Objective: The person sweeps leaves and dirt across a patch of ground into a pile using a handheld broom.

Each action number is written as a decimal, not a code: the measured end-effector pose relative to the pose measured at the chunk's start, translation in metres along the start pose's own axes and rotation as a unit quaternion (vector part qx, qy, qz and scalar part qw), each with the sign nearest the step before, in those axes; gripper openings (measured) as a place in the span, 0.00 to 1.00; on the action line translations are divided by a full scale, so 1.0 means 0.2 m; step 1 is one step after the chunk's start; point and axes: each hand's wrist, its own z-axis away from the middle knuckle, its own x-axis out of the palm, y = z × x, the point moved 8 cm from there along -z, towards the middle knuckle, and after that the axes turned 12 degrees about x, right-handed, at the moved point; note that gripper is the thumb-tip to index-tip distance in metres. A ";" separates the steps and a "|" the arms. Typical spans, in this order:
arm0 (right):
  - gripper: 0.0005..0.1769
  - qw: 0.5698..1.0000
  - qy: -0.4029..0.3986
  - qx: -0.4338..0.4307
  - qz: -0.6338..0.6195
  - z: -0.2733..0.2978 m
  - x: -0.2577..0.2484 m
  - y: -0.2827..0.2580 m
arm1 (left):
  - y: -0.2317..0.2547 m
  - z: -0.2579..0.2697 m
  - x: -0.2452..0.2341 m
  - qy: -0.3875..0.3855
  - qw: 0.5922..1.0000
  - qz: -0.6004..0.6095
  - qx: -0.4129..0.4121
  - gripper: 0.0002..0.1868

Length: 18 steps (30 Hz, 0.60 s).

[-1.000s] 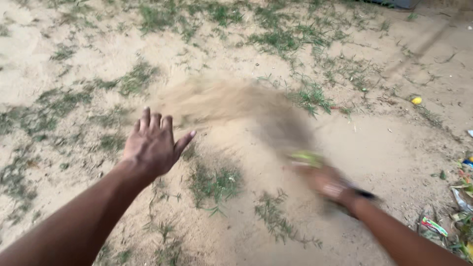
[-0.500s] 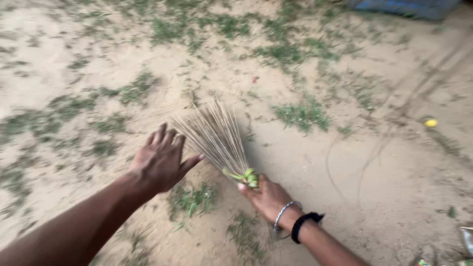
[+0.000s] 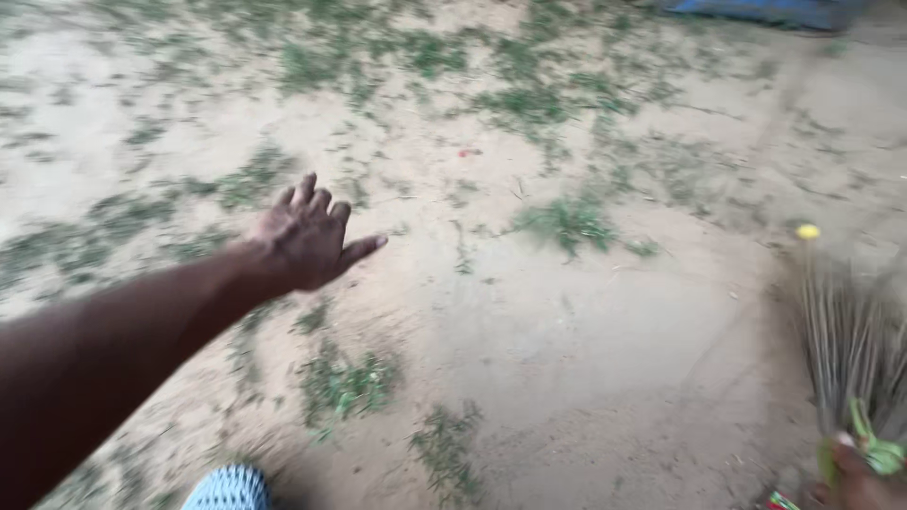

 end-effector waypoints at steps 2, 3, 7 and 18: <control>0.28 0.999 -0.005 0.010 0.035 0.14 -0.02 -0.16 | 0.06 -0.20 -0.05 0.038 0.998 0.035 0.027 0.50; 0.28 0.998 -0.019 0.020 0.058 0.29 0.09 -0.28 | 0.06 -0.29 -0.09 0.054 0.997 0.041 0.039 0.51; 0.34 0.972 -0.233 0.015 0.012 0.91 0.86 -0.93 | 0.15 -0.55 -0.13 0.130 0.984 0.107 0.062 0.51; 0.34 0.807 -0.266 -0.299 0.434 1.65 2.24 -1.58 | -0.25 -0.84 0.23 0.147 0.976 0.152 0.042 0.51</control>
